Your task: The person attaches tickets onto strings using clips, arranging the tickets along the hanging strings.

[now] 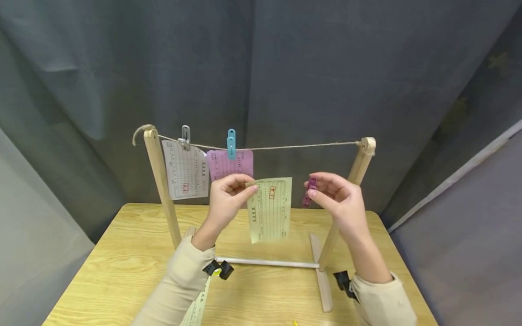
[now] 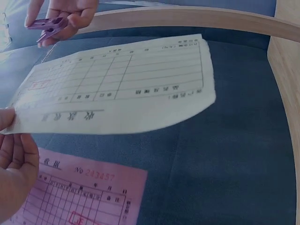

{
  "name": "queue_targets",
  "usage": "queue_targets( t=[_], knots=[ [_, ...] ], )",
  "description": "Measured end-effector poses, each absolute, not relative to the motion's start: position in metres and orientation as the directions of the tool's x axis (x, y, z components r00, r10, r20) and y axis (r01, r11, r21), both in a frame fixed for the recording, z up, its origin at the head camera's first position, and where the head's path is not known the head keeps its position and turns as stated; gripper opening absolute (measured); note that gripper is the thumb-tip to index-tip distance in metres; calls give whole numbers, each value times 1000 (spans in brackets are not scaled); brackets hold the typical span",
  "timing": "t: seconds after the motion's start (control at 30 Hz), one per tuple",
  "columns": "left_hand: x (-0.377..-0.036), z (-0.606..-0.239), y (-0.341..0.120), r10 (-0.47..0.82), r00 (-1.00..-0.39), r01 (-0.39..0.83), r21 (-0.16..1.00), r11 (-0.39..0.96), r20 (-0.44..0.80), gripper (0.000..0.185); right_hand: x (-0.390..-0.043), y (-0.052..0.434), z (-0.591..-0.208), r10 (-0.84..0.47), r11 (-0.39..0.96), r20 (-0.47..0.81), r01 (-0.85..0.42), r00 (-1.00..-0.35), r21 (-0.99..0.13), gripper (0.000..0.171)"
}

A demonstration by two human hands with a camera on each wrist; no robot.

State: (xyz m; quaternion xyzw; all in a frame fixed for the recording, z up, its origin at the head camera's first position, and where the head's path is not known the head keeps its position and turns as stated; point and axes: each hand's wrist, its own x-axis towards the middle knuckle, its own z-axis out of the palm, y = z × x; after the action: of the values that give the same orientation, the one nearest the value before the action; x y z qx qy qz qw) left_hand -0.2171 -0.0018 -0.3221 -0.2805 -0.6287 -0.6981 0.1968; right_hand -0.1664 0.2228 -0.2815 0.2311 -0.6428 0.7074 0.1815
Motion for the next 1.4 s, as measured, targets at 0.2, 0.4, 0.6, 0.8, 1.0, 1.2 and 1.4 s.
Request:
queue_targets(
  t=[0.2,0.4,0.6,0.8,1.0,1.2,1.4],
  knots=[
    [-222,-316,7,29,-755,640,745,-187,656,8,-170,222,-265,-96,-148,611,-595,-786,-790,28],
    [-222,-310,16,-62,-757,647,732,-215,651,10,-175,219,-248,-176,-158,651,-631,-739,-759,30],
    [-218,-305,21,-136,-767,641,739,-208,627,12,-178,214,-231,-185,-129,644,-631,-742,-765,29],
    [-220,-300,28,-200,-786,618,750,-233,585,15,-182,207,-211,-170,-70,621,-620,-765,-782,26],
    [-222,-295,34,-239,-785,619,739,-265,572,18,-193,204,-199,-235,-39,610,-620,-756,-784,25],
    [-224,-294,38,-269,-778,625,745,-233,568,13,-202,202,-192,-264,-33,601,-616,-754,-787,25],
    [-225,-293,42,-303,-759,644,731,-223,576,12,-214,201,-186,-267,22,570,-597,-777,-802,25]
  ],
)
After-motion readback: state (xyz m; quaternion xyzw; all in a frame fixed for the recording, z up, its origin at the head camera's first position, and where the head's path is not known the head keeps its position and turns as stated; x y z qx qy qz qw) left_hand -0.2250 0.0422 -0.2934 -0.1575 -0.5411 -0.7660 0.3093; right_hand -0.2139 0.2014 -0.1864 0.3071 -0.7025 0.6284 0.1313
